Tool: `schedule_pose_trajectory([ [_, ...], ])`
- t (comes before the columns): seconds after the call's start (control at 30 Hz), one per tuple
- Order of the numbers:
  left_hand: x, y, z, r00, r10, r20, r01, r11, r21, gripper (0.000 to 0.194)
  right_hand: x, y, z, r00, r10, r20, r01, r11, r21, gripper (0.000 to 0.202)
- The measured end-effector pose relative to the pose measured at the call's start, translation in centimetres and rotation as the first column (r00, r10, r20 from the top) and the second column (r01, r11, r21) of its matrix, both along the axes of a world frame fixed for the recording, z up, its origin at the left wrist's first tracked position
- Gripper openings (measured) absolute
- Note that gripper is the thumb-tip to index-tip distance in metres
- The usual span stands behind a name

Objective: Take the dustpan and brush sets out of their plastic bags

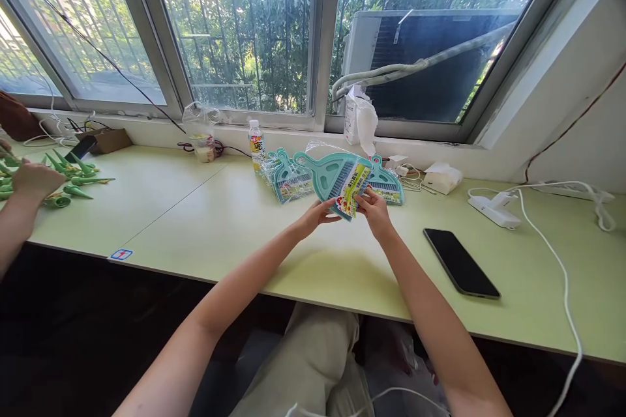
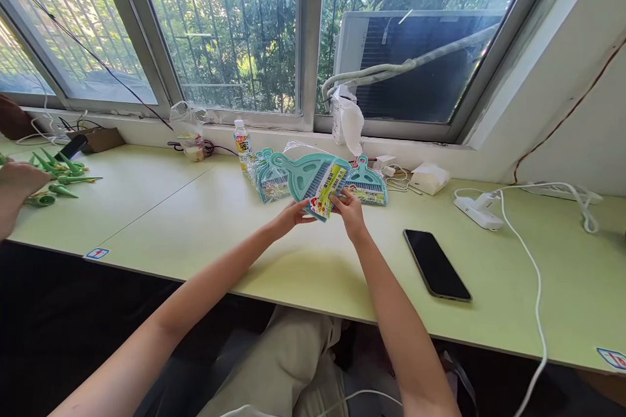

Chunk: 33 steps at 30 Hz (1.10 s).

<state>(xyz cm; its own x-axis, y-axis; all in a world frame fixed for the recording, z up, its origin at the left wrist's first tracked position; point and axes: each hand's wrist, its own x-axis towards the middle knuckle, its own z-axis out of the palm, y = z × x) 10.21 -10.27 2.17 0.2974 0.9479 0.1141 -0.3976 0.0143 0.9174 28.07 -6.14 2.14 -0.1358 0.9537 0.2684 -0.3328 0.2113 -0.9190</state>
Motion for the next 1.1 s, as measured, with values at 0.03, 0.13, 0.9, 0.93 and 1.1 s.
schedule_pose_trajectory([
  [0.03, 0.3, -0.2, -0.1, 0.999, -0.041, -0.004, 0.041, 0.999, -0.009, 0.051, 0.0, 0.0, 0.0, 1.000, -0.006, -0.007, 0.006, 1.000, -0.002, 0.053],
  [0.13, 1.1, -0.6, -0.4, 0.998, -0.055, 0.033, 0.055, 0.998, -0.004, 0.054, -0.3, -0.1, 0.0, 0.999, -0.027, -0.036, 0.026, 1.000, -0.012, 0.053],
  [0.9, 1.3, 0.3, -1.7, 0.780, 0.575, -0.247, -0.383, 0.750, 0.540, 0.070, -1.1, 0.2, -1.3, 0.967, -0.182, -0.179, 0.147, 0.970, -0.193, 0.049],
  [0.93, 1.4, 0.1, -1.6, 0.781, 0.559, -0.280, -0.348, 0.761, 0.547, 0.072, -0.8, 0.4, -1.3, 0.962, -0.201, -0.186, 0.166, 0.969, -0.184, 0.050],
  [1.1, 1.6, -0.8, -1.2, 0.796, 0.520, -0.311, -0.319, 0.796, 0.514, 0.074, 0.0, 1.2, -1.6, 0.962, -0.220, -0.161, 0.200, 0.971, -0.134, 0.046],
])
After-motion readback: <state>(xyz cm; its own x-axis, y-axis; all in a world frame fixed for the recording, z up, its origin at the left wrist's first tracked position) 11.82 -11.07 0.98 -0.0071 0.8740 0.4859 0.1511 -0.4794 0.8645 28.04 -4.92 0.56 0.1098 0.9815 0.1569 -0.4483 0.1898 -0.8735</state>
